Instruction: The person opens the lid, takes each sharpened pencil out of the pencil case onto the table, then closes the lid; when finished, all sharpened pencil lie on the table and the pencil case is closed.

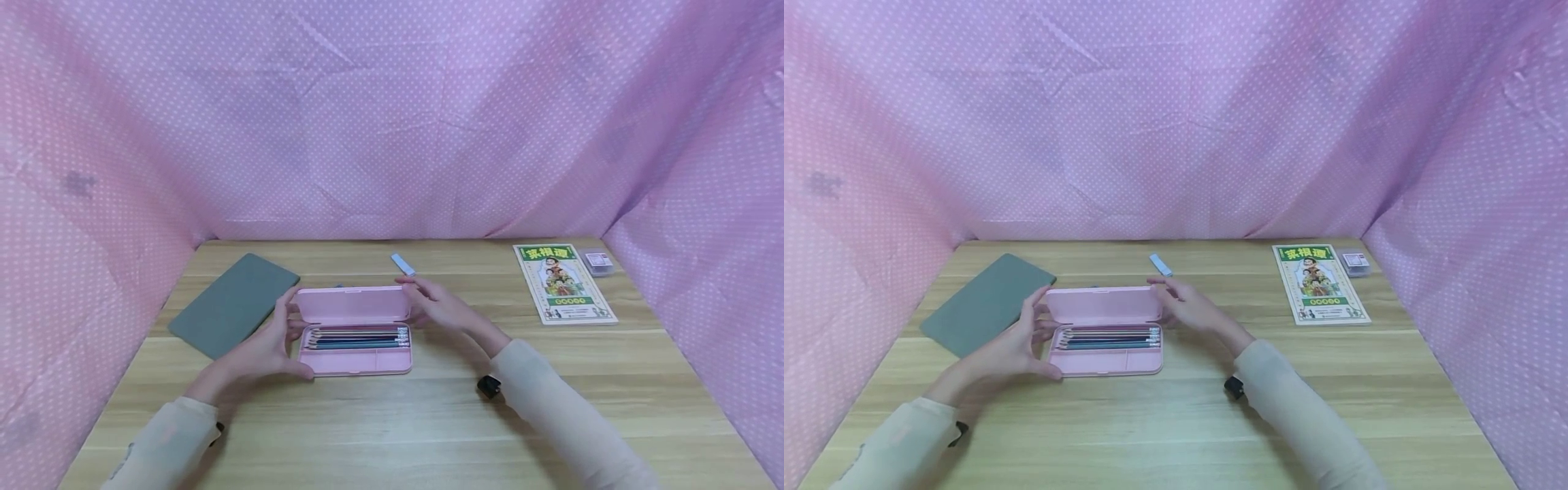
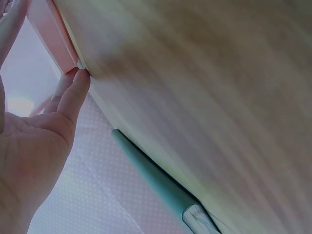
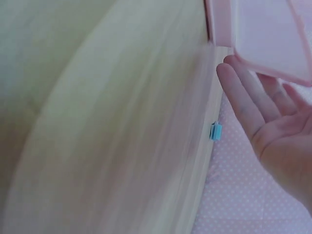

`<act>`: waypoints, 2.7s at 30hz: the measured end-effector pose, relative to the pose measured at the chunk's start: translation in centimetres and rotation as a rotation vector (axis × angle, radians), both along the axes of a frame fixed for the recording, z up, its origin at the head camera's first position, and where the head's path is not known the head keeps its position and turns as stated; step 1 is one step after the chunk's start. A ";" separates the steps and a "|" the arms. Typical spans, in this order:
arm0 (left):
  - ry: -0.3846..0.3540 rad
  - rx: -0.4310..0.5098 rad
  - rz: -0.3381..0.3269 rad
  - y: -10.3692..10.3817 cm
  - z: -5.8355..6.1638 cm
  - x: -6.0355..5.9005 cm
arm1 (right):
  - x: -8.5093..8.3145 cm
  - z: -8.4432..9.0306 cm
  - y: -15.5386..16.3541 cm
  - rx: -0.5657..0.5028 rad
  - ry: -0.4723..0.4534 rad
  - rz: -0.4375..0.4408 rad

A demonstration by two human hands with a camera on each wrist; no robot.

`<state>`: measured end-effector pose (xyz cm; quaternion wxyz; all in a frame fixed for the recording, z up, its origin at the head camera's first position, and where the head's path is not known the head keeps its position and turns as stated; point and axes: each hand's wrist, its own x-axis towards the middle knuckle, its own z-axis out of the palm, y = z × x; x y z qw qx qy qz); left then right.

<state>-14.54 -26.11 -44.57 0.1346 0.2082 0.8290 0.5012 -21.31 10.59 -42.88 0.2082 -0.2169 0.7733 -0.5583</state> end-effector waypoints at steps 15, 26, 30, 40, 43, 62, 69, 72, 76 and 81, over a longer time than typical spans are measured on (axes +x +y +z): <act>-0.071 -0.001 -0.008 0.1 0.6 -0.3 | 1.4 0.1 0.7 -0.101 -0.049 -0.094; -0.090 -0.067 -0.019 0.2 1.1 -0.9 | 3.7 -0.9 2.3 0.150 0.167 0.134; -0.100 -0.067 -0.027 0.0 1.3 -1.2 | 3.7 -0.9 1.7 0.182 0.140 0.146; -0.113 0.009 -0.053 0.6 1.3 -2.1 | 3.1 -0.5 1.7 0.260 0.199 0.158; -0.114 0.020 -0.064 1.0 0.9 -1.9 | 3.4 -0.4 2.1 0.276 0.207 0.155; -0.088 0.002 -0.040 0.8 0.1 -0.1 | 5.3 1.5 0.5 0.273 0.533 0.069; -0.055 -0.032 -0.027 0.2 0.6 0.0 | 5.2 1.9 -1.4 0.340 0.718 0.181; -0.059 -0.013 -0.040 0.2 0.7 -0.2 | 5.0 2.0 -2.1 0.330 0.768 0.223; -0.067 -0.014 -0.040 0.2 0.7 -0.2 | 4.6 1.9 -2.8 0.340 0.762 0.264; -0.069 -0.024 -0.031 0.3 0.5 0.0 | 4.3 1.8 -3.8 0.395 0.702 0.290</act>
